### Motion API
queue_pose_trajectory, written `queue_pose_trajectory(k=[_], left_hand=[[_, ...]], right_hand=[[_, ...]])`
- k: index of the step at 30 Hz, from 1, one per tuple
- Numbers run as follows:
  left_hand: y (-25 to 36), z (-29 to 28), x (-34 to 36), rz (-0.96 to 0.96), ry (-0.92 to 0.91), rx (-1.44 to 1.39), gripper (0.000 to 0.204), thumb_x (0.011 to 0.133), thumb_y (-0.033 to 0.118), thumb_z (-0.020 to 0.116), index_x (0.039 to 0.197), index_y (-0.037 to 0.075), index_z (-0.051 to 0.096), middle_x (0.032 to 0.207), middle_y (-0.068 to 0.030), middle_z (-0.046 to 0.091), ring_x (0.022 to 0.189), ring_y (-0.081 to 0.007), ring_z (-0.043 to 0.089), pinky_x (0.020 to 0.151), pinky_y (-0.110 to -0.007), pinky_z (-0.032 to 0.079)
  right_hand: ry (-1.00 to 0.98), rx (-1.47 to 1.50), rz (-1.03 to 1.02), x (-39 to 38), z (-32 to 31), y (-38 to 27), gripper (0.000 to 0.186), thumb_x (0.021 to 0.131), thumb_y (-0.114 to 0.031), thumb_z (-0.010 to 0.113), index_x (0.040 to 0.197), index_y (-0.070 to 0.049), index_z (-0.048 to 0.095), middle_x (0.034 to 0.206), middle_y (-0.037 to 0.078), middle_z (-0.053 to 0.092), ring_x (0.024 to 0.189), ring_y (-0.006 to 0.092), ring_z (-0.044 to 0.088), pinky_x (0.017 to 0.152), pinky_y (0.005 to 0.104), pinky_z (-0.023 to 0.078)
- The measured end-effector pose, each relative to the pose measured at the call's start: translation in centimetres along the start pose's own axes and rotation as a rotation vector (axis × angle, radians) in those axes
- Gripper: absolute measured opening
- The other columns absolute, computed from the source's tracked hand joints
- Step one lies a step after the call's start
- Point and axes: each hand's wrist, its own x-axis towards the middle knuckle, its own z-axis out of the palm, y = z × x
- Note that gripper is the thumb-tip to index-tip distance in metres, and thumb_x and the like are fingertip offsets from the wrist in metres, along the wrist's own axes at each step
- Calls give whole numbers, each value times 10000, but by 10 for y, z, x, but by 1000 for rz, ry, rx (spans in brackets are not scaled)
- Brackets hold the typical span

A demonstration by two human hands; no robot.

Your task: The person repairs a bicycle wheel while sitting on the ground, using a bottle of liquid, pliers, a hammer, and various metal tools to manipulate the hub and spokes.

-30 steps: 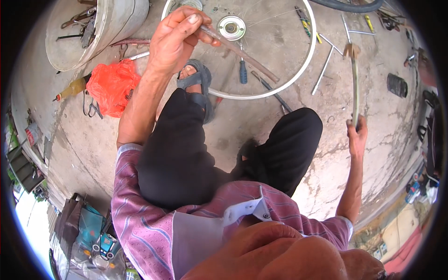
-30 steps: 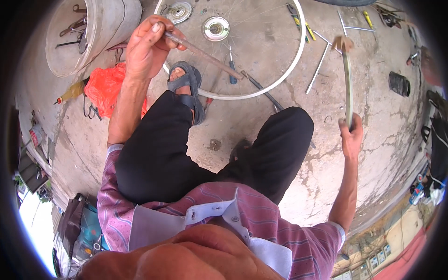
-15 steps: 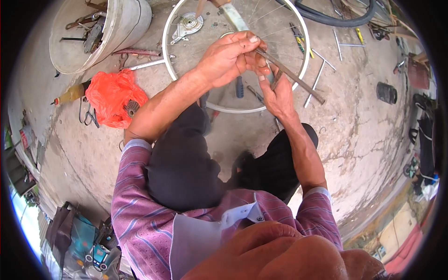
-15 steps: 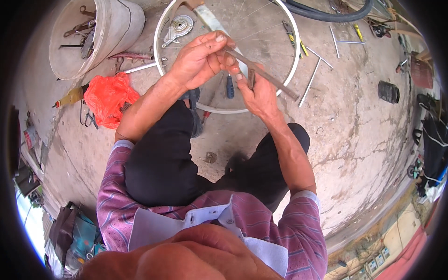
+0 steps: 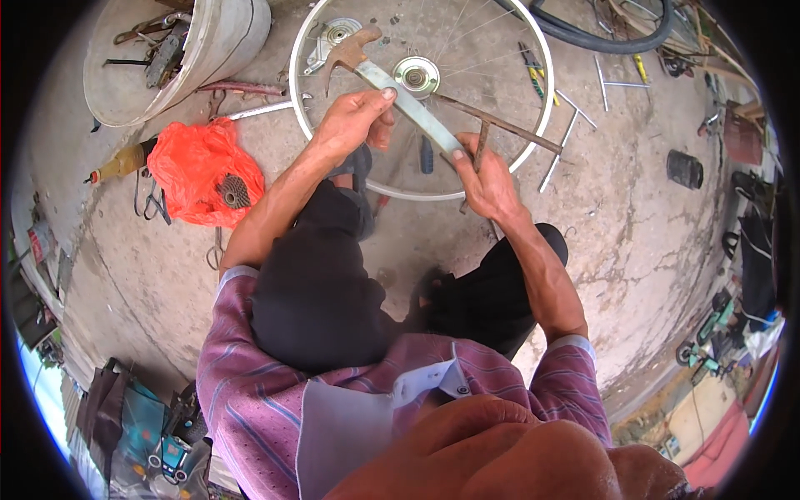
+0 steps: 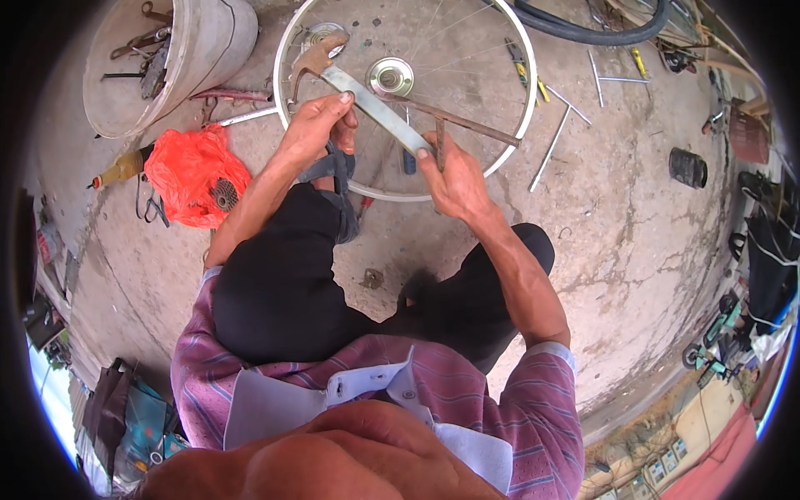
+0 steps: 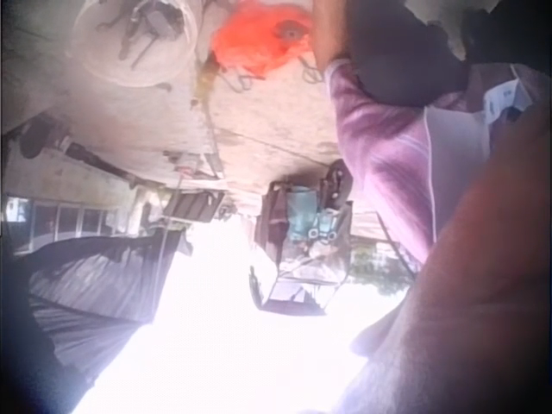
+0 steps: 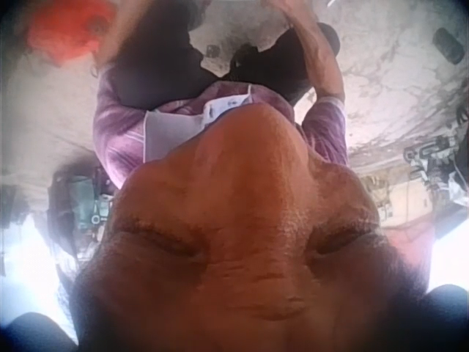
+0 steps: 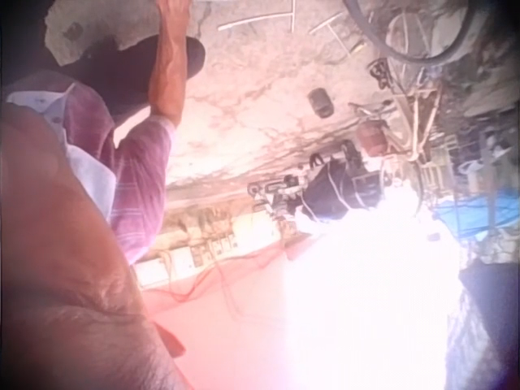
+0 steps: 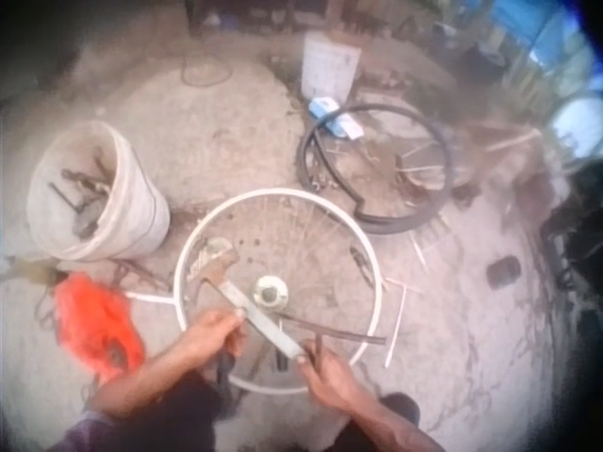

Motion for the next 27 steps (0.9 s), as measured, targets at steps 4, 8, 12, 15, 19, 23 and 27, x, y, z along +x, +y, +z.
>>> queue_pose_trajectory(k=[4, 8, 12, 15, 19, 23, 27], left_hand=[[-10, 20, 9, -246, -37, 238, 442, 1017, 412, 605, 1104, -20, 642, 893, -115, 693, 796, -200, 705, 683, -343, 575], [-22, 27, 32, 18, 34, -218, 325, 1008, 224, 598, 1239, -4, 571, 1087, -150, 696, 989, -241, 700, 941, -388, 544], [7, -22, 38, 147, 243, -160, 321, 989, 157, 589, 1252, -25, 563, 953, -113, 688, 862, -215, 700, 842, -356, 563], [26, -80, 29, 314, 435, 313, 333, 990, 210, 625, 1230, -16, 575, 840, -51, 663, 717, -131, 620, 676, -297, 520], [45, -94, 2, 328, 528, 530, 268, 1023, 228, 601, 1174, 14, 546, 867, -52, 683, 596, -73, 524, 541, -250, 458], [9, -92, -12, 182, 456, 317, 218, 1022, 197, 576, 1137, 13, 563, 884, -66, 696, 541, -85, 520, 511, -264, 443], [-18, -96, -32, 86, 437, 295, 237, 1025, 187, 572, 1170, 0, 559, 870, -73, 682, 539, -84, 523, 496, -260, 431]], right_hand=[[-22, 44, 32, 2, 3, 0, 395, 1021, -302, 533, 1254, 17, 553, 829, 243, 658, 833, 456, 664, 744, 510, 492], [-28, 53, -55, 13, 4, -17, 408, 1021, -321, 550, 1247, 18, 573, 836, 228, 669, 839, 441, 673, 752, 497, 501], [58, 77, -63, 38, -12, 0, 395, 1015, -348, 569, 1162, 17, 614, 839, 214, 677, 848, 418, 681, 757, 481, 508], [-84, -32, 232, 62, -40, -4, 380, 1022, -347, 562, 1076, 24, 625, 832, 220, 675, 855, 396, 687, 759, 475, 508], [-1, -162, 48, 81, -39, -6, 331, 1038, -320, 543, 1033, 3, 616, 811, 222, 663, 799, 391, 671, 720, 480, 489], [-123, -58, -126, 113, -26, 0, 304, 1056, -303, 513, 1033, -18, 616, 735, 130, 608, 680, 268, 596, 644, 422, 463], [-384, 292, 186, 130, -25, -9, 346, 1096, -285, 426, 1158, -35, 657, 696, -49, 422, 596, 63, 384, 523, 247, 339]])
